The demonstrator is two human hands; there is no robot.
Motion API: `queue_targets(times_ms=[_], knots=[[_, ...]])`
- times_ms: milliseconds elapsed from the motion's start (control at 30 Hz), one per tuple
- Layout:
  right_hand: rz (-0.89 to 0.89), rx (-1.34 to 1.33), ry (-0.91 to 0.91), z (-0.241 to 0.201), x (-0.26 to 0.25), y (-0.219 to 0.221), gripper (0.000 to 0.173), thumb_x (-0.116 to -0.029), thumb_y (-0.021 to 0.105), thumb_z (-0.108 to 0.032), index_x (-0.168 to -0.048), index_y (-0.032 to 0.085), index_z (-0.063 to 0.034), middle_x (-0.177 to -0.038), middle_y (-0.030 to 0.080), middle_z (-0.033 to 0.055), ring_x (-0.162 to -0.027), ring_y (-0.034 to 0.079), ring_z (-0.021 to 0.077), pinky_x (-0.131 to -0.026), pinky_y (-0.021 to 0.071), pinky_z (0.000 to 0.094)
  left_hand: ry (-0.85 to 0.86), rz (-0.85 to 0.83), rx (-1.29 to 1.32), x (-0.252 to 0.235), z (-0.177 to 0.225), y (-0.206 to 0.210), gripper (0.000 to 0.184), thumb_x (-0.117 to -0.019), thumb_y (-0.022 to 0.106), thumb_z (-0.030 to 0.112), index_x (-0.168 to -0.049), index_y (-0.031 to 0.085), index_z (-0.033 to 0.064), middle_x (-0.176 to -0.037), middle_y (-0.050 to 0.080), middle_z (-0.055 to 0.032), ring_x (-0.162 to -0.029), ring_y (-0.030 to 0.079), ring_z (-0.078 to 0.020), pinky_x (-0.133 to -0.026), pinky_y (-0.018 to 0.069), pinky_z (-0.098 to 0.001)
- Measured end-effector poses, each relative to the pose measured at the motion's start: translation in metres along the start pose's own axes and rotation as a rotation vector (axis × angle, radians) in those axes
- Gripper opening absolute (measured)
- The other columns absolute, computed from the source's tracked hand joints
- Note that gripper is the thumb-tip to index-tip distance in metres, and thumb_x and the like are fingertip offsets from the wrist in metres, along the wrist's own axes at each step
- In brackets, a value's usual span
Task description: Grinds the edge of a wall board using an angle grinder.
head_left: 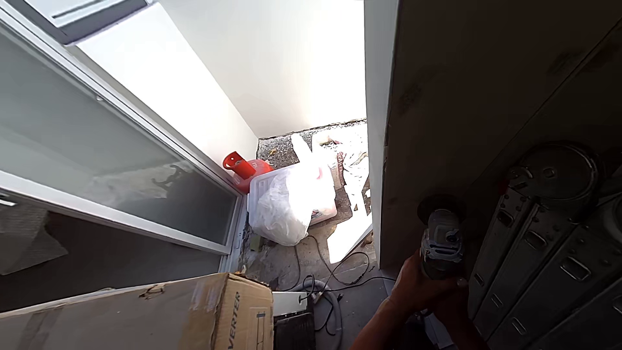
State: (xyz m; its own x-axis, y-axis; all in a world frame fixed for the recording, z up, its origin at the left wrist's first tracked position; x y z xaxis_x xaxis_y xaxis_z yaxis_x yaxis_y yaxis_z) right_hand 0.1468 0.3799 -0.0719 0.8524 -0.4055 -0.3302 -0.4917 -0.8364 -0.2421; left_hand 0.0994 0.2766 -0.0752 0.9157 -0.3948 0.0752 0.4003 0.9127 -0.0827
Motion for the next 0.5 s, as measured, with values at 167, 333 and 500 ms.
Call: queue_targets(times_ms=[167, 333, 500], knots=[[0.036, -0.223, 0.231, 0.017, 0.009, -0.007, 0.083, -0.0696, 0.086, -0.028, -0.131, 0.05, 0.0138, -0.111, 0.07, 0.0093, -0.1, 0.068, -0.0013, -0.092, 0.0557, 0.0173, -0.149, -0.077, -0.144, 0.007, -0.013, 0.012, 0.097, -0.072, 0.085, 0.061, -0.14, 0.05, 0.0023, -0.118, 0.069, -0.0066, -0.107, 0.068, -0.0117, -0.096, 0.058, -0.0351], [0.094, -0.385, 0.397, 0.01, -0.006, -0.013, 0.073, -0.0682, 0.09, -0.017, -0.124, 0.055, 0.0148, -0.107, 0.072, 0.0088, -0.098, 0.067, -0.0017, -0.093, 0.0537, 0.0156, -0.16, -0.042, -0.262, 0.01, 0.018, 0.012, 0.113, -0.0607, 0.087, 0.064, -0.143, 0.046, -0.0016, -0.124, 0.066, -0.0096, -0.111, 0.065, -0.0123, -0.099, 0.0545, -0.0342], [0.07, -0.433, 0.375, 0.021, -0.009, -0.007, 0.079, -0.0641, 0.088, -0.017, -0.129, 0.052, 0.0116, -0.108, 0.071, 0.0087, -0.097, 0.068, 0.0023, -0.09, 0.0568, 0.0194, -0.112, -0.002, -0.375, 0.006, 0.024, 0.009, 0.123, -0.0533, 0.089, 0.07, -0.147, 0.045, 0.0026, -0.123, 0.068, -0.0073, -0.108, 0.067, -0.012, -0.095, 0.0581, -0.0361]])
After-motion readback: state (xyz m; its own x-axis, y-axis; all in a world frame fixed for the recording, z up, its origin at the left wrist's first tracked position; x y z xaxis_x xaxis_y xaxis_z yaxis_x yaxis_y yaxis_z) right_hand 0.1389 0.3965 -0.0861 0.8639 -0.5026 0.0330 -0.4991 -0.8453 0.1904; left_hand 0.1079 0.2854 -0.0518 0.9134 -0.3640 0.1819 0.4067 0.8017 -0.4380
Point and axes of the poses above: each hand's wrist, its own x-axis away from the middle knuckle, its own y-axis out of the palm, z = x × y, the point moved 10 cm from there along -x, towards the middle knuckle
